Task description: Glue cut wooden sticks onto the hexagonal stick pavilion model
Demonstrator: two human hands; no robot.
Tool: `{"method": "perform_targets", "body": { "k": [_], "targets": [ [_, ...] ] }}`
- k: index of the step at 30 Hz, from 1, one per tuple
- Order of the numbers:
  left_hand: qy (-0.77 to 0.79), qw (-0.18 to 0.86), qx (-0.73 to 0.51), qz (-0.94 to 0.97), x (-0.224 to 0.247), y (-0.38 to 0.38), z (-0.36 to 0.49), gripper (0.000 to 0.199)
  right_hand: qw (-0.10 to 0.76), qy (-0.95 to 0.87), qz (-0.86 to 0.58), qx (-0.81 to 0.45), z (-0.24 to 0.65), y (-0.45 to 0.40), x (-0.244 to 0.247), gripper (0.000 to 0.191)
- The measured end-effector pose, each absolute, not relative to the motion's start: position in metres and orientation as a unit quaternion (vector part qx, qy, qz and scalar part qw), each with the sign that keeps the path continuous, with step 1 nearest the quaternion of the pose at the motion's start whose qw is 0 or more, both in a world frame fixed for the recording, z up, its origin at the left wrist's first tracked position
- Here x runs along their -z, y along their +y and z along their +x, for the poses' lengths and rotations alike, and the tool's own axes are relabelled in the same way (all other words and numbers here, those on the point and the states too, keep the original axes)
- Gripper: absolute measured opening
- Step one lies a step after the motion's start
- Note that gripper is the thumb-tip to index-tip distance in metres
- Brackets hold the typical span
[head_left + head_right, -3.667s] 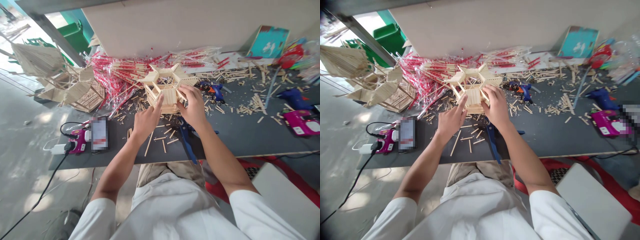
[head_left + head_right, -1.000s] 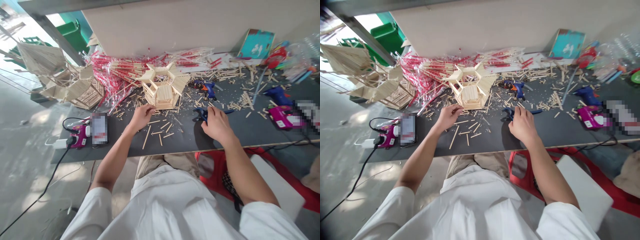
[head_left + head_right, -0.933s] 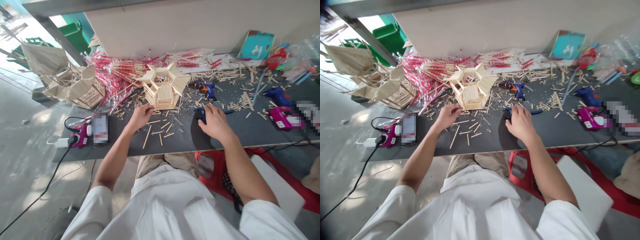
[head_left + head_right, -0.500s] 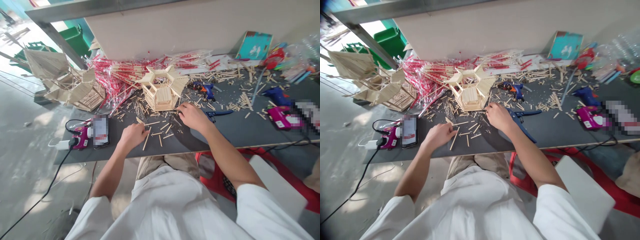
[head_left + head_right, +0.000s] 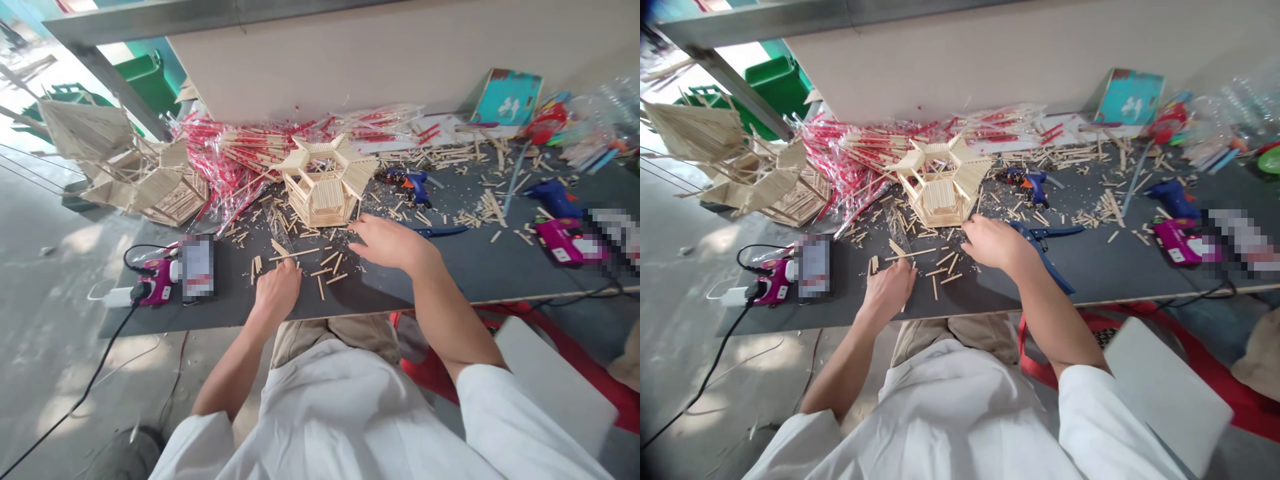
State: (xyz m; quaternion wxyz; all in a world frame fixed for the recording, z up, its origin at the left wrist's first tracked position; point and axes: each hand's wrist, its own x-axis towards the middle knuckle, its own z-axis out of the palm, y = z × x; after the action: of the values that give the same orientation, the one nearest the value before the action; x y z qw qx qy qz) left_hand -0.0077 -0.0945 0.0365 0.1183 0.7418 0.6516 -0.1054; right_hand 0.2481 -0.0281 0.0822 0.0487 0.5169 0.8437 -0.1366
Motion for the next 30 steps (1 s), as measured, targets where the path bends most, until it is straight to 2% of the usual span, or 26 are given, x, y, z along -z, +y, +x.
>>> {"method": "perform_targets", "body": {
  "k": [5,10,13,17,21,23,25,27,30],
  "targets": [
    [0.628,0.171,0.090,0.754,-0.041,-0.099,-0.023,0.021,-0.008,0.835,0.531,0.145,0.251,-0.035,-0.068,0.045],
    [0.647,0.178,0.132,0.730,-0.039,-0.104,-0.025,0.029,-0.017,0.840,0.513,0.173,0.255,-0.035,-0.065,0.039],
    [0.645,0.173,0.143,0.731,-0.040,-0.105,-0.020,0.032,-0.022,0.854,0.493,0.165,0.257,-0.030,-0.078,0.036],
    [0.638,0.163,0.137,0.740,-0.046,-0.105,-0.019,0.029,-0.060,0.866,0.489,0.086,0.258,-0.019,-0.105,0.030],
    [0.614,0.171,0.055,0.769,-0.057,-0.095,-0.021,0.020,-0.056,0.866,0.491,0.074,0.257,-0.009,-0.137,0.026],
    [0.568,0.263,-0.043,0.778,-0.061,-0.087,-0.020,0.017,-0.061,0.860,0.500,0.078,0.253,-0.005,-0.153,0.030],
    [0.498,0.412,-0.136,0.750,-0.063,-0.076,-0.016,0.019,-0.065,0.858,0.500,0.097,0.247,0.001,-0.167,0.036],
    [0.448,0.524,-0.180,0.702,-0.062,-0.066,-0.008,0.022,-0.069,0.854,0.501,0.120,0.240,0.011,-0.175,0.038],
    [0.392,0.595,-0.196,0.673,-0.054,-0.053,0.005,0.019,-0.084,0.845,0.509,0.139,0.233,0.030,-0.172,0.038]
  ]
}}
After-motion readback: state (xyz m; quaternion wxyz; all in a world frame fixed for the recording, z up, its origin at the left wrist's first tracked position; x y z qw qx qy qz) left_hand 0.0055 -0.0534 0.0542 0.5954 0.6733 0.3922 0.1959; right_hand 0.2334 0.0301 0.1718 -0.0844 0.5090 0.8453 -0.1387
